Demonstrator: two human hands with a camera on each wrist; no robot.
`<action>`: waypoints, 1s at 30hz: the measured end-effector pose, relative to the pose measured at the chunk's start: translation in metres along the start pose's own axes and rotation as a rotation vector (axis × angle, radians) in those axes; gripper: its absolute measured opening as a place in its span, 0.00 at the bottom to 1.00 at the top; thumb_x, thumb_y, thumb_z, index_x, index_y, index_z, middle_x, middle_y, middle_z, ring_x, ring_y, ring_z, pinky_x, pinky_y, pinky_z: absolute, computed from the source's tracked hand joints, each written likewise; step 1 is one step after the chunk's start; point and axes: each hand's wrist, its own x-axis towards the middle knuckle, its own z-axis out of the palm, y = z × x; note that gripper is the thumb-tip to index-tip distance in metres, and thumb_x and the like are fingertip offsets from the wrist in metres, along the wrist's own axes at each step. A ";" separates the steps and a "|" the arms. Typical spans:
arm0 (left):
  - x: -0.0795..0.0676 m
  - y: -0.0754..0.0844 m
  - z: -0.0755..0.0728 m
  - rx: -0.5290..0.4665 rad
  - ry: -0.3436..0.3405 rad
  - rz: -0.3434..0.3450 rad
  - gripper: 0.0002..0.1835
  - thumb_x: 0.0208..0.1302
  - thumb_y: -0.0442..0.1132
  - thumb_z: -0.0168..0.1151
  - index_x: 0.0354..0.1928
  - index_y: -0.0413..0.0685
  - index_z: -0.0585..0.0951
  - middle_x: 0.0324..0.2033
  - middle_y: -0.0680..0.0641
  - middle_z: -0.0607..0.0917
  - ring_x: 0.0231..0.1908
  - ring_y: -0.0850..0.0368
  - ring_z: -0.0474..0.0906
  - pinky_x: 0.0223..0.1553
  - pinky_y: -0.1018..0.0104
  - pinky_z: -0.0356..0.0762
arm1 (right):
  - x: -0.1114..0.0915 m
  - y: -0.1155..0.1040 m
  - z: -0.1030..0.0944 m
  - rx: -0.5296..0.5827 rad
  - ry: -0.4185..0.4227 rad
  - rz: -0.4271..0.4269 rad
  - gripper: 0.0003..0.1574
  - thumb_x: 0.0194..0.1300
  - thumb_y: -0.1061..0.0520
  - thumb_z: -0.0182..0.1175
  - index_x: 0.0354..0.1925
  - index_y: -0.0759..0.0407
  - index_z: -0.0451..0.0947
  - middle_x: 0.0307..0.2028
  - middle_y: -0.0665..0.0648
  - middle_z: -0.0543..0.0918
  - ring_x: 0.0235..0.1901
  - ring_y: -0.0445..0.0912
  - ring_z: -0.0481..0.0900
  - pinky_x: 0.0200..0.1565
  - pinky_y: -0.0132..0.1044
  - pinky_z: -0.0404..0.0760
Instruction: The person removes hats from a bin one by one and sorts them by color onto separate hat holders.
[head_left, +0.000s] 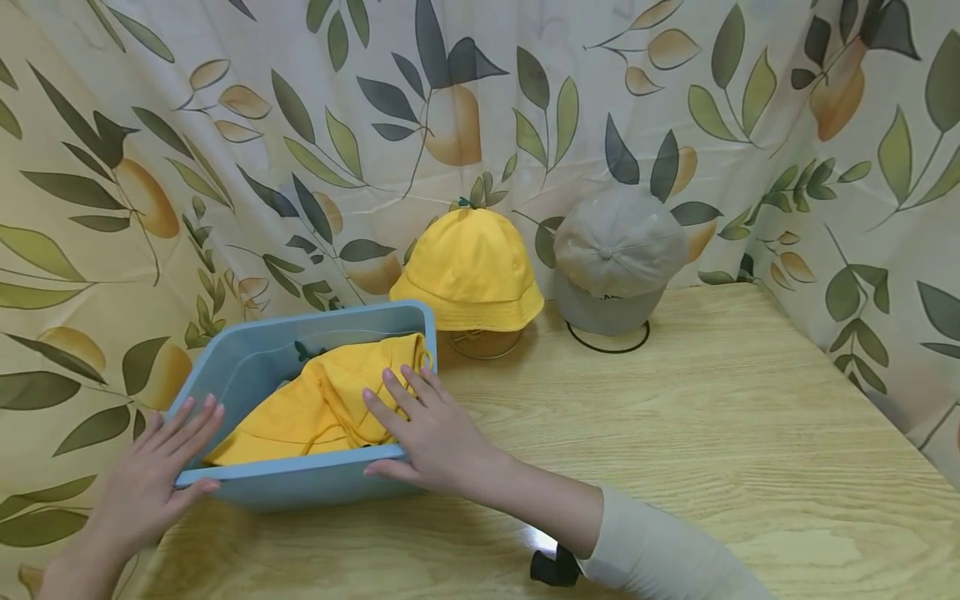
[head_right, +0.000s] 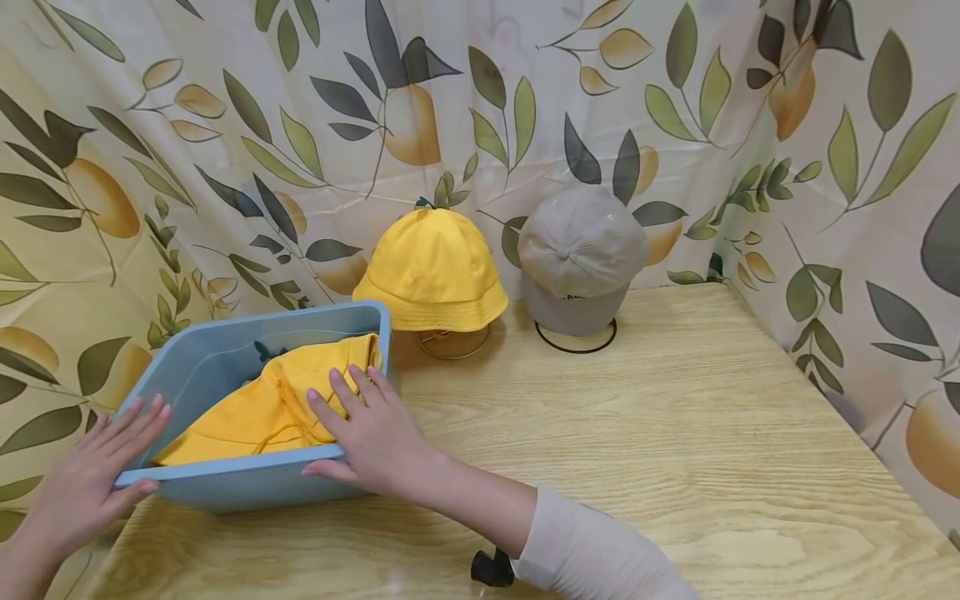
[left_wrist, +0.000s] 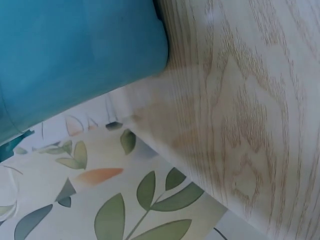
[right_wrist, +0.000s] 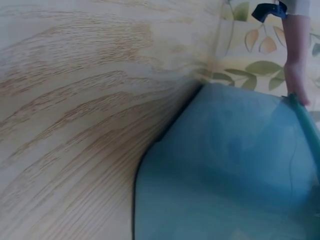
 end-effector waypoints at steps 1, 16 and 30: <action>0.001 0.001 0.000 -0.004 0.001 0.000 0.41 0.64 0.70 0.38 0.69 0.49 0.65 0.70 0.55 0.60 0.72 0.62 0.48 0.72 0.63 0.35 | -0.001 0.001 0.000 0.006 0.008 0.001 0.49 0.57 0.24 0.52 0.66 0.52 0.66 0.64 0.61 0.69 0.65 0.58 0.66 0.67 0.51 0.59; 0.005 0.013 0.006 0.025 0.050 0.004 0.42 0.64 0.71 0.35 0.69 0.49 0.65 0.70 0.55 0.61 0.71 0.65 0.51 0.72 0.64 0.38 | -0.011 0.006 -0.002 0.020 0.063 0.000 0.49 0.56 0.25 0.54 0.65 0.53 0.67 0.64 0.62 0.70 0.64 0.58 0.67 0.66 0.52 0.60; 0.009 0.021 0.011 0.043 0.069 0.016 0.43 0.63 0.72 0.35 0.68 0.49 0.66 0.69 0.52 0.63 0.70 0.62 0.53 0.72 0.64 0.40 | -0.020 0.012 -0.003 0.034 0.071 0.006 0.51 0.55 0.26 0.56 0.67 0.54 0.65 0.64 0.63 0.69 0.64 0.59 0.67 0.67 0.52 0.59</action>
